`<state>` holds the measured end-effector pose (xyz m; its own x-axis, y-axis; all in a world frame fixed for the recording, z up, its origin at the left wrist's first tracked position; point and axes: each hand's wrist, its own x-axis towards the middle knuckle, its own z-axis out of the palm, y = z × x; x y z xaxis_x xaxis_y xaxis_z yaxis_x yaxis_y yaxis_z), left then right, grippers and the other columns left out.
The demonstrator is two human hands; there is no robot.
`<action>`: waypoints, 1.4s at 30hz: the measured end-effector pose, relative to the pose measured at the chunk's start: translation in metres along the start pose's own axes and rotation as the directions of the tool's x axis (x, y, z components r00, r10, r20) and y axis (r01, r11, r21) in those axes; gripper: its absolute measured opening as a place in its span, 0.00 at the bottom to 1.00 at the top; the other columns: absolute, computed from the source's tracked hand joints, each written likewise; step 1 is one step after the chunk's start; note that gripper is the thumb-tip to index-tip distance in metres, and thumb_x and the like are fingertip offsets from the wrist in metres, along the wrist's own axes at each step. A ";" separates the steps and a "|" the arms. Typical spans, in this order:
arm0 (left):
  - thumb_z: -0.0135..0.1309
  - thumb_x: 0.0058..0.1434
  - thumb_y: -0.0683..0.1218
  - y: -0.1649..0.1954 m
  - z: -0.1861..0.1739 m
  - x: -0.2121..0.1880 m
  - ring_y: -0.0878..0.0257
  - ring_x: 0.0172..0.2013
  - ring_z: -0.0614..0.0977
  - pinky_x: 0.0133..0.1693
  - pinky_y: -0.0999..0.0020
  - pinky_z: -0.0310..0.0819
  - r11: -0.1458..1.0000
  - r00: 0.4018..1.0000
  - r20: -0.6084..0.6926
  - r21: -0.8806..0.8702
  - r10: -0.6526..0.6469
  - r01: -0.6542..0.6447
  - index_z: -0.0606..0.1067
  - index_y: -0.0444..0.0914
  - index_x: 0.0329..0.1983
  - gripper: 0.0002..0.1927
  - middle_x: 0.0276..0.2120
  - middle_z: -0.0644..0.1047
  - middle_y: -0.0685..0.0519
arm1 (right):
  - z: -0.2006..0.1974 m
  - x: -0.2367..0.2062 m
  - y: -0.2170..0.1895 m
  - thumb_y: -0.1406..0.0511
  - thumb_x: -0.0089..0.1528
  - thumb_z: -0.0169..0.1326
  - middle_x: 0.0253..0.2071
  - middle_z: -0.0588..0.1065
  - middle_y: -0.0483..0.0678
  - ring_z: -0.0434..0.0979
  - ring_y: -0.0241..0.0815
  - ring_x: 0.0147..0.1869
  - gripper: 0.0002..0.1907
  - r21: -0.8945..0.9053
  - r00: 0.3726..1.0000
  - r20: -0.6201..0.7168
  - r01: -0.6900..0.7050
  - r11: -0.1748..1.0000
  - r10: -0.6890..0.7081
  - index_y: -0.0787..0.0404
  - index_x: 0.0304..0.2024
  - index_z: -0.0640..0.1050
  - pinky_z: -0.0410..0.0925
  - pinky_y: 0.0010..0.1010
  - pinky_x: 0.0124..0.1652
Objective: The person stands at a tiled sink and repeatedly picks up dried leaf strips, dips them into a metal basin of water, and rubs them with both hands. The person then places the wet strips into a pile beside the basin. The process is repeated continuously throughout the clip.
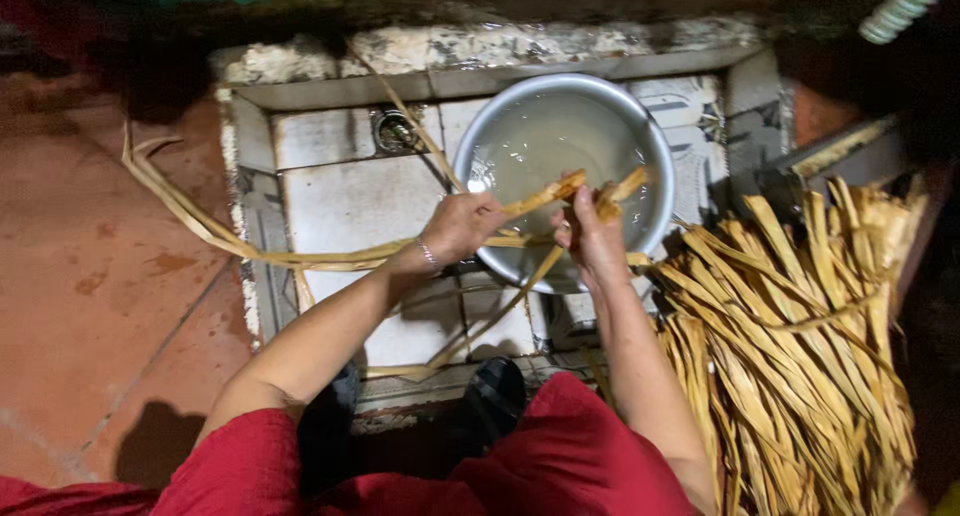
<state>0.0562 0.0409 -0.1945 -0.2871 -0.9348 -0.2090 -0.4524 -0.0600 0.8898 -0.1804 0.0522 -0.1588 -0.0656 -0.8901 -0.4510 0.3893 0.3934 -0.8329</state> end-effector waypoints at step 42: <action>0.44 0.61 0.46 0.119 0.150 -0.006 0.34 0.36 0.82 0.43 0.43 0.76 0.939 0.937 0.340 0.287 0.085 -0.189 0.75 0.30 0.42 0.16 0.31 0.79 0.32 | -0.121 0.046 -0.042 0.70 0.66 0.41 0.20 0.67 0.43 0.61 0.32 0.18 0.13 0.192 0.600 -0.800 0.284 0.939 -0.018 0.58 0.25 0.68 0.60 0.27 0.18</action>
<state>-0.1230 0.0917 -0.1485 -0.5940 -0.7618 -0.2583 -0.6130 0.2207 0.7586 -0.3110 0.0229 -0.1839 -0.7813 -0.3574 -0.5118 0.5231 0.0726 -0.8492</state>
